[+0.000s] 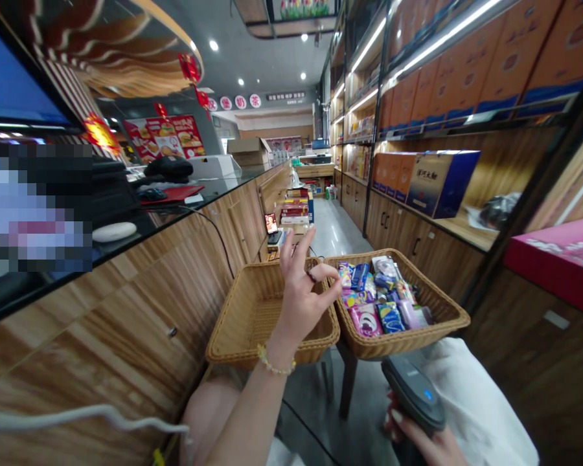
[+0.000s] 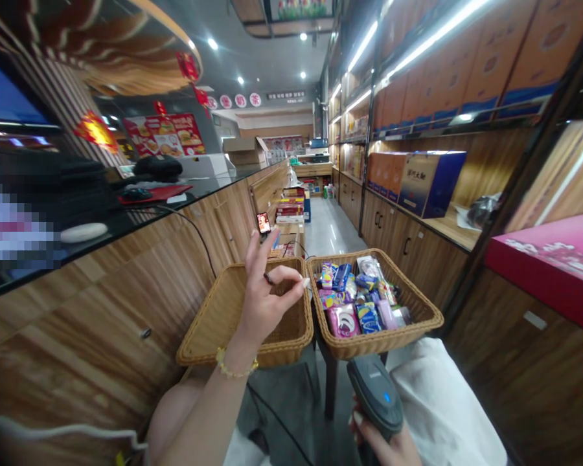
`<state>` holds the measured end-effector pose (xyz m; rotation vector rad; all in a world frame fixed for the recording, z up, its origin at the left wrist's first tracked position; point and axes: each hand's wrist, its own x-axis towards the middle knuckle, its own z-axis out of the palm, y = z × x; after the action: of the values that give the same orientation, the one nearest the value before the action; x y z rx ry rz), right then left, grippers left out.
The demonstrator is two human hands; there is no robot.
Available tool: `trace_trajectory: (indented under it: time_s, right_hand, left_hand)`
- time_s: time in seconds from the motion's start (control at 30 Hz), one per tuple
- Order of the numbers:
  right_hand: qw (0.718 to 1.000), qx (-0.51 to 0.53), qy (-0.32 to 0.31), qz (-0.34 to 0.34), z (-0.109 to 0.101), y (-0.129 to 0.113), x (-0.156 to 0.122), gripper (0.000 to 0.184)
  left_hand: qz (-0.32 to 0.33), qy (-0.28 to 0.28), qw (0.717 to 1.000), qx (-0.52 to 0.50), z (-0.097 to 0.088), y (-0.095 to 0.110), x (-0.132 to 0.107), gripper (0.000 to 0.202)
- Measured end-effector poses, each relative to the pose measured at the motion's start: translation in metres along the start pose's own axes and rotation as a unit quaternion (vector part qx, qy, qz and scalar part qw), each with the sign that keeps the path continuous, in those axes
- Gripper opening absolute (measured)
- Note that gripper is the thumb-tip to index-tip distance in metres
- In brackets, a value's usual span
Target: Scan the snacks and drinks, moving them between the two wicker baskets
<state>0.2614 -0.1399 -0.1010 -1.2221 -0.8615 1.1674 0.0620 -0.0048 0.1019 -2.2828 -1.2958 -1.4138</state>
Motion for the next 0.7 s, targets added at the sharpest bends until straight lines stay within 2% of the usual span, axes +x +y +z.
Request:
trace_trajectory:
  time_s: [0.13,0.23,0.3,0.43,0.53,0.7]
  right_hand:
    - [1.0,0.003,-0.002,-0.005,-0.004,-0.006,0.002,0.055]
    - [1.0,0.005,-0.007,-0.004,-0.004,-0.013,0.001,0.054]
    - [1.0,0.004,-0.004,-0.001,-0.002,-0.018,0.0,0.054]
    - [1.0,-0.024,-0.005,-0.004,0.0,-0.023,0.004,0.054]
    - [0.998,-0.046,-0.032,-0.017,-0.002,-0.023,0.012,0.054]
    - [0.998,-0.051,-0.042,-0.023,-0.003,-0.023,0.02,0.054]
  left_hand:
    - [-0.024,-0.025,0.999,-0.031,0.02,-0.017,-0.011,0.004]
    - [-0.069,-0.112,0.991,-0.013,0.039,-0.027,-0.015,0.046]
    - [-0.09,-0.183,0.979,0.026,0.053,-0.03,-0.014,0.063]
    - [-0.049,-0.256,0.961,0.09,0.081,-0.021,-0.007,0.054]
    - [-0.006,-0.308,0.944,0.12,0.106,-0.011,-0.003,0.043]
    - [0.033,-0.334,0.931,0.145,0.149,-0.007,-0.004,0.026]
